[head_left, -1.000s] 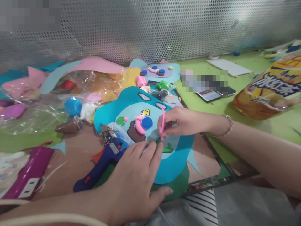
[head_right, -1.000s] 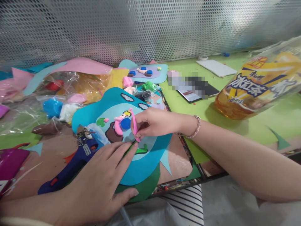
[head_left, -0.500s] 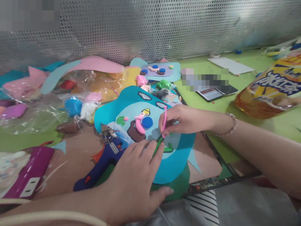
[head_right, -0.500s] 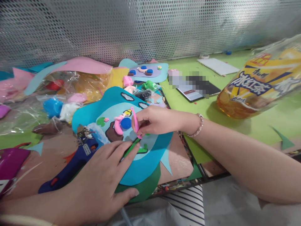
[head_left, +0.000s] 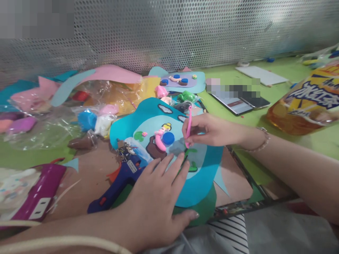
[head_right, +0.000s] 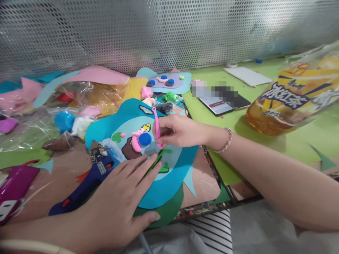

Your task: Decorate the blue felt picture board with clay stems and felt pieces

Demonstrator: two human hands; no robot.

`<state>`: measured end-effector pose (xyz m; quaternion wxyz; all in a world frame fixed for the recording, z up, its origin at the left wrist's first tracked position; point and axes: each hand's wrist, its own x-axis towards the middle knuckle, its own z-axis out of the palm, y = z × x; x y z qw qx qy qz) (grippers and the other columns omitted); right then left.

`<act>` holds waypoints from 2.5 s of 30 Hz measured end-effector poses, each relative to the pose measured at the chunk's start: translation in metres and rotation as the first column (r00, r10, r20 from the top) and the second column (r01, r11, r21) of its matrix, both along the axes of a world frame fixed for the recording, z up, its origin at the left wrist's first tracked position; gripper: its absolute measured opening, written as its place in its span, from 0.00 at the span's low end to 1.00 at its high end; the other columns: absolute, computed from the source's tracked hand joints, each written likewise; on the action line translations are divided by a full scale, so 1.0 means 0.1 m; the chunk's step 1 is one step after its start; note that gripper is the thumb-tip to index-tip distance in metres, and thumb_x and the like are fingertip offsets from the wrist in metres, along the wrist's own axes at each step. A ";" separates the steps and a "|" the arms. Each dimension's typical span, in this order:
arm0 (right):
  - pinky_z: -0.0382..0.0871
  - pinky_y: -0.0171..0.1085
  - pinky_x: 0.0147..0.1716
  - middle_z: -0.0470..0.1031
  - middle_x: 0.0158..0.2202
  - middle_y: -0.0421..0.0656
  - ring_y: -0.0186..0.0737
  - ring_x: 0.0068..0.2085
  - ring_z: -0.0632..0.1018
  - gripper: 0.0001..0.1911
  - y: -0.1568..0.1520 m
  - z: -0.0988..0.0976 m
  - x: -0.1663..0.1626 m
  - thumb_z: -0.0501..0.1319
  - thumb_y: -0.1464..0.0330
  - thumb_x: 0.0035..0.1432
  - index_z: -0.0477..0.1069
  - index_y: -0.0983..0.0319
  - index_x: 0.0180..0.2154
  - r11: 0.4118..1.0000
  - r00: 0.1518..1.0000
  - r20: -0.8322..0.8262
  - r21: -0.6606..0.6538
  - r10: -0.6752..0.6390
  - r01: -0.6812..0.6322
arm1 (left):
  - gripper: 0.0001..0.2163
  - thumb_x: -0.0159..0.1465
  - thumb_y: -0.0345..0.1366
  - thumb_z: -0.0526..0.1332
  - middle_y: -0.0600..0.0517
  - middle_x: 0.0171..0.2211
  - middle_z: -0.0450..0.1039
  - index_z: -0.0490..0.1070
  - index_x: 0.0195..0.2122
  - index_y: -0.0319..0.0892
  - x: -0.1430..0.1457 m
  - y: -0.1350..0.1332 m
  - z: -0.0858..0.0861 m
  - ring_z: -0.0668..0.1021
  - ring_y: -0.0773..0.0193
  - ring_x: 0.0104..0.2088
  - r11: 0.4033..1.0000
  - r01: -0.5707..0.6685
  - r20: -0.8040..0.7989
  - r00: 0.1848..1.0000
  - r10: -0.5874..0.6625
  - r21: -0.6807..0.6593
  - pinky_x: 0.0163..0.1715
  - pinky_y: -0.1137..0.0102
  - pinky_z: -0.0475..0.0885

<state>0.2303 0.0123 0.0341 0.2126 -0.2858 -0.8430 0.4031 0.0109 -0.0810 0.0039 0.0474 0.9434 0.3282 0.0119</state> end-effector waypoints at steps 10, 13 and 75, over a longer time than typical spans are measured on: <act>0.67 0.31 0.29 0.74 0.29 0.41 0.31 0.29 0.74 0.02 0.01 -0.06 0.00 0.59 0.76 0.54 0.67 0.65 0.30 0.991 0.997 0.074 0.133 0.020 -0.030 | 0.34 0.64 0.58 0.41 0.47 0.64 0.49 0.52 0.63 0.39 0.02 0.00 0.00 0.56 0.48 0.60 1.000 -0.012 -0.009 1.000 0.012 0.004 0.54 0.54 0.50; 0.67 0.31 0.29 0.74 0.29 0.41 0.31 0.30 0.74 0.02 0.02 -0.07 0.00 0.59 0.76 0.54 0.67 0.65 0.30 0.991 0.996 0.080 0.125 0.045 -0.055 | 0.34 0.64 0.58 0.40 0.47 0.64 0.49 0.52 0.63 0.39 0.02 0.00 0.00 0.56 0.48 0.60 1.000 -0.013 -0.006 1.000 0.013 0.009 0.54 0.54 0.50; 0.70 0.32 0.33 0.74 0.30 0.41 0.32 0.32 0.75 0.02 0.01 -0.06 -0.01 0.58 0.76 0.55 0.67 0.64 0.31 0.994 0.992 0.061 -0.007 0.108 -0.107 | 0.33 0.63 0.56 0.45 0.39 0.60 0.56 0.57 0.61 0.37 0.03 -0.01 0.02 0.60 0.43 0.57 1.000 -0.022 0.010 1.000 0.022 -0.001 0.52 0.50 0.56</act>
